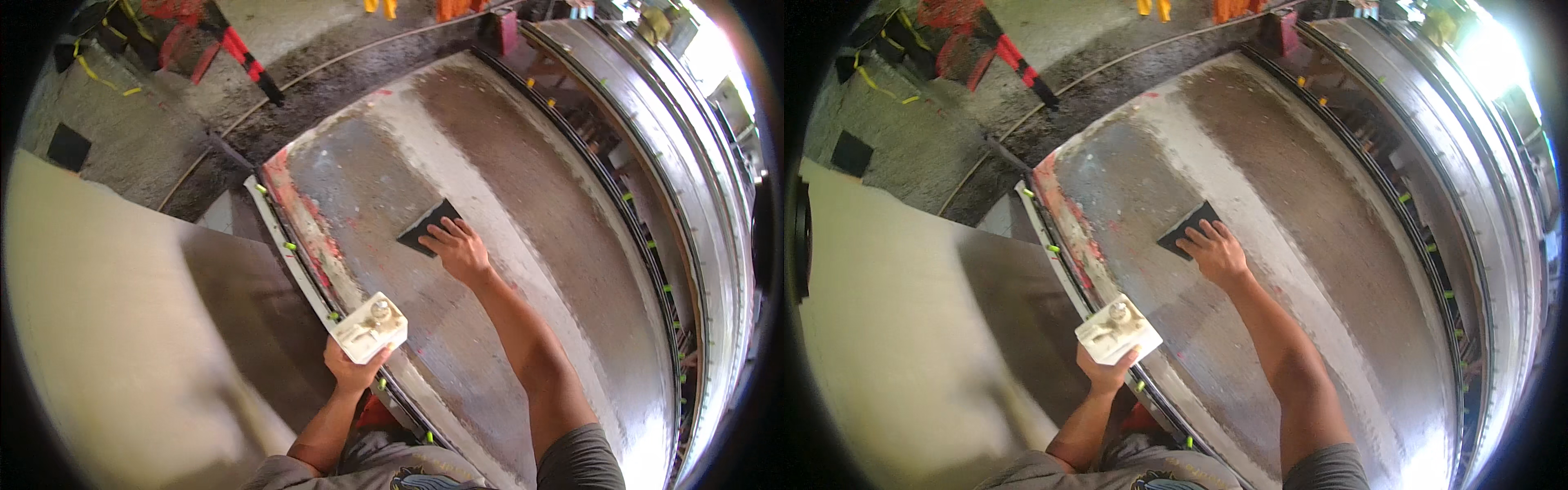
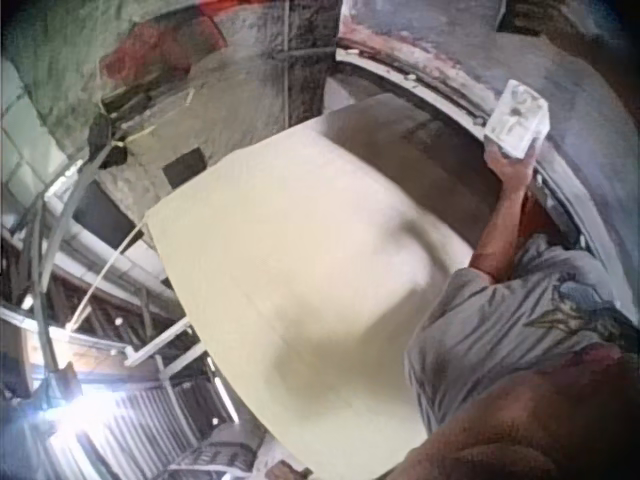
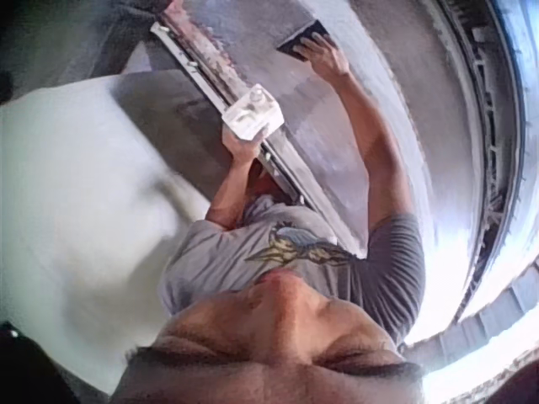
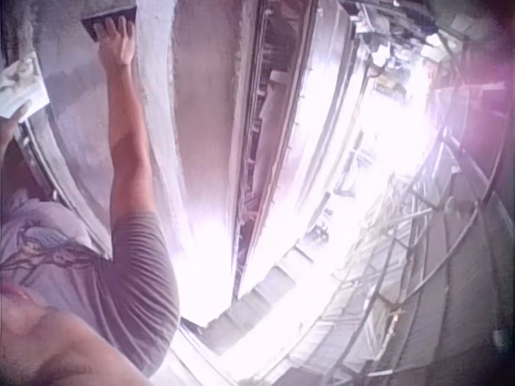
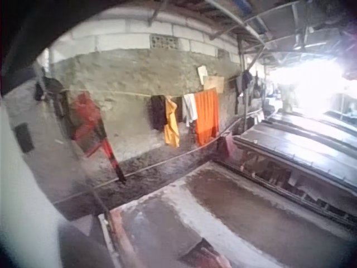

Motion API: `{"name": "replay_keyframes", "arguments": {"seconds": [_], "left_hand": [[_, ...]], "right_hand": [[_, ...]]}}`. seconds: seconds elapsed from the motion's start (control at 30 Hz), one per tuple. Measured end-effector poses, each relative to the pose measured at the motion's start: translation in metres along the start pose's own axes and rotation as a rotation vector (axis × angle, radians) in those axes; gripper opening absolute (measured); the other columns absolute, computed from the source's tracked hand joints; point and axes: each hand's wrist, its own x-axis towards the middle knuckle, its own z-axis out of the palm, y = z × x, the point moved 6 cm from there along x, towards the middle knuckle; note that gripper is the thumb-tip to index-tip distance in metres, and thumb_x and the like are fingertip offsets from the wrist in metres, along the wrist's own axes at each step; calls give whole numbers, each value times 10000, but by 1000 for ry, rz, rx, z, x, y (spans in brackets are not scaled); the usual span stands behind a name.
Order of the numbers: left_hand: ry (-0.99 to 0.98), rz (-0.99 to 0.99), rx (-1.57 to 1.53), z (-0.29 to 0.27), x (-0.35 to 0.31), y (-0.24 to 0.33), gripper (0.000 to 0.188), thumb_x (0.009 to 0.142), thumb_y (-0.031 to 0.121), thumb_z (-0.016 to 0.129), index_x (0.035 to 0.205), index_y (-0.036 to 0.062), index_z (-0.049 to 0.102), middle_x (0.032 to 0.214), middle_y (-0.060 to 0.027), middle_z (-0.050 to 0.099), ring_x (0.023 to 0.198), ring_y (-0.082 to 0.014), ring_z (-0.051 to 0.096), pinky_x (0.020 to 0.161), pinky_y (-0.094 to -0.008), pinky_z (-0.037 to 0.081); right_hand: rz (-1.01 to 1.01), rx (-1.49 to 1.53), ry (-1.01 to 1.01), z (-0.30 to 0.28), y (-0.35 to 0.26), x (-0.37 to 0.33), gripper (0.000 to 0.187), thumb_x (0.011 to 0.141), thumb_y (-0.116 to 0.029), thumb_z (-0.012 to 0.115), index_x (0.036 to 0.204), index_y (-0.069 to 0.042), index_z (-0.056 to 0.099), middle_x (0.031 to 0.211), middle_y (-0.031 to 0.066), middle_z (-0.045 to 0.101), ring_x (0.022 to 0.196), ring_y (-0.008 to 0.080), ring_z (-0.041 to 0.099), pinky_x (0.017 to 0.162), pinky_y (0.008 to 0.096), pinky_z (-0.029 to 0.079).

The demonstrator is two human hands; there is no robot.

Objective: The person pours a white liquid from a plastic container onto a large, curved, metallic surface and spreads it evenly using a black rectangular tool. The person repeatedly applies the liquid and smooths it across the surface in a workshop environment.

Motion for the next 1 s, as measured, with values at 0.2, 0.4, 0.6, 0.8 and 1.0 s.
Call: {"name": "replay_keyframes", "arguments": {"seconds": [0.2, 0.4, 0.6, 0.8, 1.0], "left_hand": [[-78, 5, -54, 24, -20, 25, 784, 755, 68, 907, 1384, -71, 460, 1305, -166, 601, 1172, -251, 630, 1000, -408, 553], [-100, -2, -98, 56, -48, 71, 702, 742, 70, 932, 1313, -59, 544, 1237, -145, 664, 1108, -214, 666, 963, -378, 563], [-322, 20, -135, 81, -68, 110, 704, 763, 57, 913, 1335, -67, 522, 1252, -160, 657, 1129, -227, 665, 981, -388, 559], [-481, -9, -154, 110, -87, 108, 714, 764, 46, 907, 1351, -62, 515, 1265, -158, 653, 1149, -233, 662, 996, -387, 554], [-579, -12, -189, 128, -100, 130, 688, 780, 34, 898, 1351, -41, 522, 1273, -139, 642, 1148, -216, 660, 978, -379, 563]], "right_hand": [[29, 4, 35, -12, -17, -199, 548, 910, -127, 658, 1428, -304, 626, 1556, -20, 542, 1492, 251, 436, 1253, 459, 325], [129, 33, 82, -39, -44, -404, 546, 836, -132, 706, 1354, -305, 684, 1487, -22, 606, 1445, 256, 498, 1223, 471, 374], [340, 96, 50, -67, -61, -584, 561, 721, -52, 707, 1216, -312, 753, 1428, -28, 658, 1434, 257, 522, 1197, 477, 423], [467, 2, 37, -74, -90, -681, 578, 756, -57, 722, 1266, -329, 722, 1444, -30, 646, 1434, 260, 521, 1195, 470, 426], [380, 76, 170, -88, -121, -589, 630, 797, -112, 689, 1387, -330, 662, 1508, -8, 596, 1441, 261, 515, 1200, 473, 418]]}}
